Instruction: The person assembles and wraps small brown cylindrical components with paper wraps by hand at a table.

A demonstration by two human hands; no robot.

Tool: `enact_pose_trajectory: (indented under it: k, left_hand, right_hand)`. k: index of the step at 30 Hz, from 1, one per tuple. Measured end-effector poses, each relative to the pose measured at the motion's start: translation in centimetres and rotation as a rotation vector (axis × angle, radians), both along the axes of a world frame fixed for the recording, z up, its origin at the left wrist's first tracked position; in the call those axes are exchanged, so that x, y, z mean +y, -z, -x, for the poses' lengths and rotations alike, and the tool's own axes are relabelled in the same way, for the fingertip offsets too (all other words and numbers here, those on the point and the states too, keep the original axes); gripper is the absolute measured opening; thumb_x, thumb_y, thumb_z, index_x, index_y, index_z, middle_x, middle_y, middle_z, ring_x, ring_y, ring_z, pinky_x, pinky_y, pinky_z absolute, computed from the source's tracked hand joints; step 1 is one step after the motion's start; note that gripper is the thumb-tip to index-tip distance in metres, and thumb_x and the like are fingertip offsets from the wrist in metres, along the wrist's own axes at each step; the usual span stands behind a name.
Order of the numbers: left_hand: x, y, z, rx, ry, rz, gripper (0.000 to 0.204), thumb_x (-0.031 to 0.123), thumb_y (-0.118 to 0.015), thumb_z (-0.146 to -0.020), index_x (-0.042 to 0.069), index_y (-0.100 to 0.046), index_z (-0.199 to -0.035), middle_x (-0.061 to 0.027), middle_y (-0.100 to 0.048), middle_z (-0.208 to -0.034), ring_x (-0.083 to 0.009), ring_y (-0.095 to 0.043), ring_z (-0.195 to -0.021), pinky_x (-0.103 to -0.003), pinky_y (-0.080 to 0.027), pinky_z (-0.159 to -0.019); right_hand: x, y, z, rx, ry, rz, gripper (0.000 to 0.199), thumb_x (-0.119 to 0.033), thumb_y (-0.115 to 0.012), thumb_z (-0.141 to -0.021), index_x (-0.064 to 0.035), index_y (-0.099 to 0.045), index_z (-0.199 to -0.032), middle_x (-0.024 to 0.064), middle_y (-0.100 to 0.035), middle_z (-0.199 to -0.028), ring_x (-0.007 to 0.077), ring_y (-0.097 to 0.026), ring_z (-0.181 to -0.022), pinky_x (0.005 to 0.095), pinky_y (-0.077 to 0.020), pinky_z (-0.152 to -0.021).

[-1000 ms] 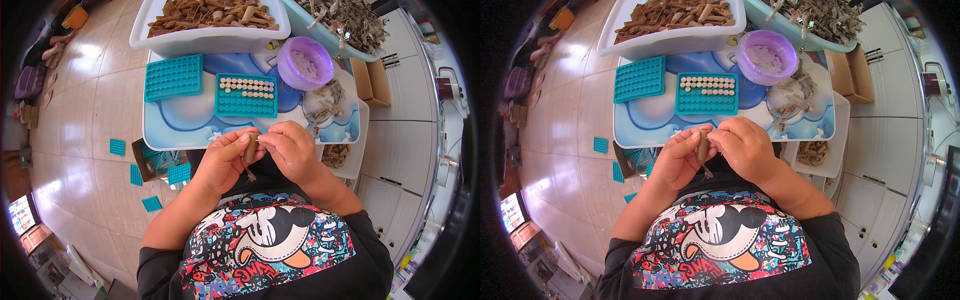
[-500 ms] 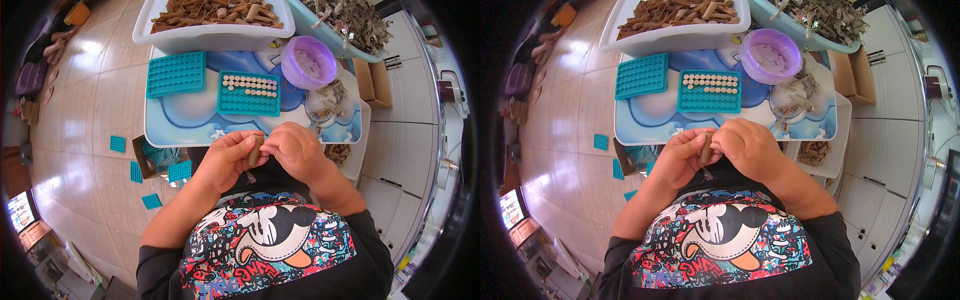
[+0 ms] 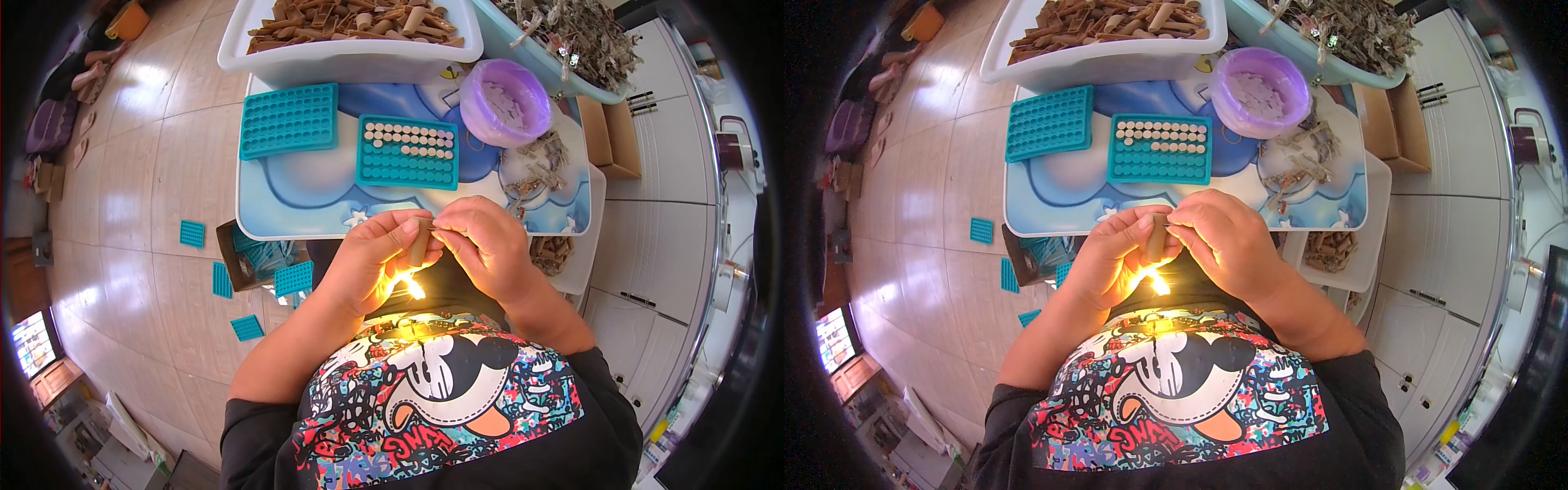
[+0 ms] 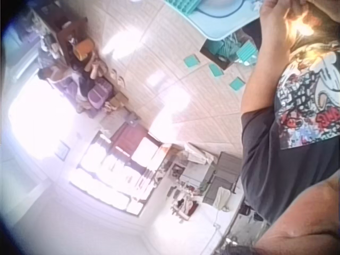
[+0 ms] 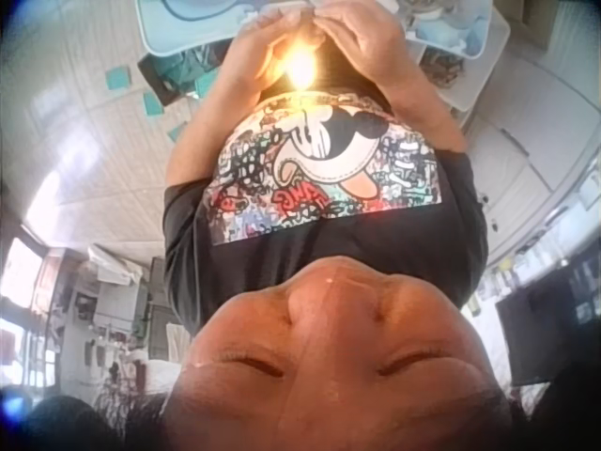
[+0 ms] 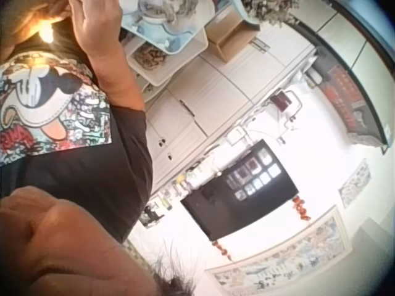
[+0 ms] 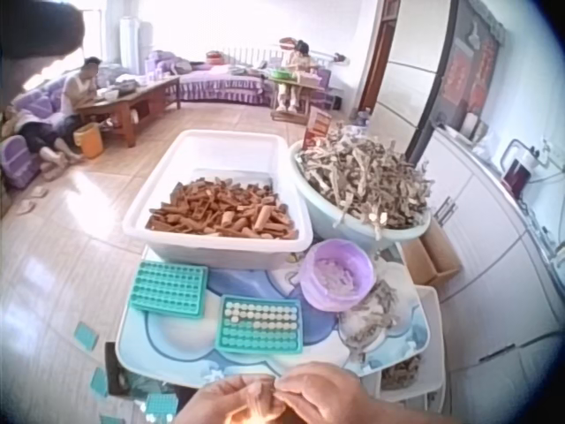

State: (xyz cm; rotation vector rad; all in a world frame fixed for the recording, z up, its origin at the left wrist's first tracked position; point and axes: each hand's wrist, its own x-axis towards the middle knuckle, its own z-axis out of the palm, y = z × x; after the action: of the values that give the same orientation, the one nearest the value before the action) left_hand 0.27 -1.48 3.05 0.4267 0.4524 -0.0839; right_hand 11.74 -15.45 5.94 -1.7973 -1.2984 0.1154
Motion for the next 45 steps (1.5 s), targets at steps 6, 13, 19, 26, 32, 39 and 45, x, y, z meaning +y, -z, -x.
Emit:
enact_pose_trajectory:
  k: [6,13,19,26,32,39,45]
  left_hand:
    - [-0.4,0.3,0.0,0.01,-0.041,-0.039,0.026,0.014,-0.056,-0.091,-0.002,-0.057,-0.112,-0.0121,-0.064,-0.1,-0.0212,-0.064,-0.088,-0.036,-0.052,-0.085]
    - [-0.5,-0.4,-0.2,0.03,-0.072,-0.072,0.027,0.011,-0.056,-0.091,-0.005,-0.054,-0.113,-0.0099,-0.062,-0.093,-0.0206,-0.062,-0.086,-0.036,-0.051,-0.085]
    - [-0.5,0.2,0.1,0.028,-0.08,-0.073,0.025,0.012,-0.056,-0.091,-0.004,-0.055,-0.112,-0.0119,-0.063,-0.097,-0.022,-0.064,-0.087,-0.035,-0.052,-0.084]
    - [-0.6,-0.1,0.0,0.069,-0.082,-0.18,0.022,0.009,-0.059,-0.089,-0.003,-0.056,-0.108,-0.0081,-0.062,-0.088,-0.0164,-0.061,-0.078,-0.03,-0.05,-0.076]
    - [-0.7,0.0,0.0,0.024,-0.07,-0.147,0.023,0.01,-0.058,-0.09,-0.004,-0.055,-0.108,-0.0091,-0.062,-0.089,-0.0191,-0.061,-0.081,-0.031,-0.05,-0.077]
    - [-0.7,0.0,0.1,0.06,-0.057,-0.109,0.021,0.01,-0.057,-0.091,-0.003,-0.056,-0.107,-0.0071,-0.061,-0.084,-0.0171,-0.06,-0.081,-0.033,-0.051,-0.08]
    - [-0.4,-0.5,0.1,0.062,-0.087,-0.103,0.022,0.011,-0.057,-0.091,-0.004,-0.057,-0.107,-0.0074,-0.061,-0.085,-0.0172,-0.061,-0.081,-0.034,-0.052,-0.083]
  right_hand:
    - [0.1,0.3,0.4,-0.145,0.011,0.079,0.017,-0.001,-0.066,-0.073,-0.0038,-0.055,-0.086,0.0106,-0.058,-0.08,0.0295,-0.059,-0.071,0.0366,-0.0484,-0.059]
    - [0.1,0.5,0.6,-0.039,0.051,-0.002,0.016,-0.003,-0.067,-0.075,-0.0028,-0.057,-0.088,0.0124,-0.06,-0.082,0.0297,-0.06,-0.07,0.0356,-0.0486,-0.06]
    - [0.1,0.7,0.6,-0.118,0.021,0.016,0.016,0.0,-0.065,-0.075,-0.0027,-0.055,-0.087,0.0117,-0.06,-0.08,0.0287,-0.06,-0.068,0.0354,-0.0485,-0.057]
    - [0.2,0.6,0.8,-0.206,0.022,0.118,0.016,-0.003,-0.065,-0.076,-0.0044,-0.053,-0.087,0.01,-0.059,-0.082,0.0296,-0.059,-0.07,0.0366,-0.0483,-0.058]
    - [0.0,-0.3,0.5,-0.12,0.001,0.167,0.013,-0.006,-0.063,-0.078,-0.0054,-0.052,-0.086,0.0103,-0.058,-0.081,0.0304,-0.058,-0.07,0.0379,-0.047,-0.057]
    - [0.2,-0.4,0.7,-0.206,-0.012,0.2,0.014,-0.005,-0.062,-0.078,-0.0055,-0.049,-0.084,0.0101,-0.055,-0.079,0.0291,-0.058,-0.068,0.038,-0.0464,-0.056]
    - [0.3,0.4,0.6,0.031,0.0,0.077,0.013,-0.003,-0.064,-0.078,-0.003,-0.054,-0.086,0.0115,-0.059,-0.08,0.0296,-0.059,-0.07,0.0359,-0.0472,-0.058]
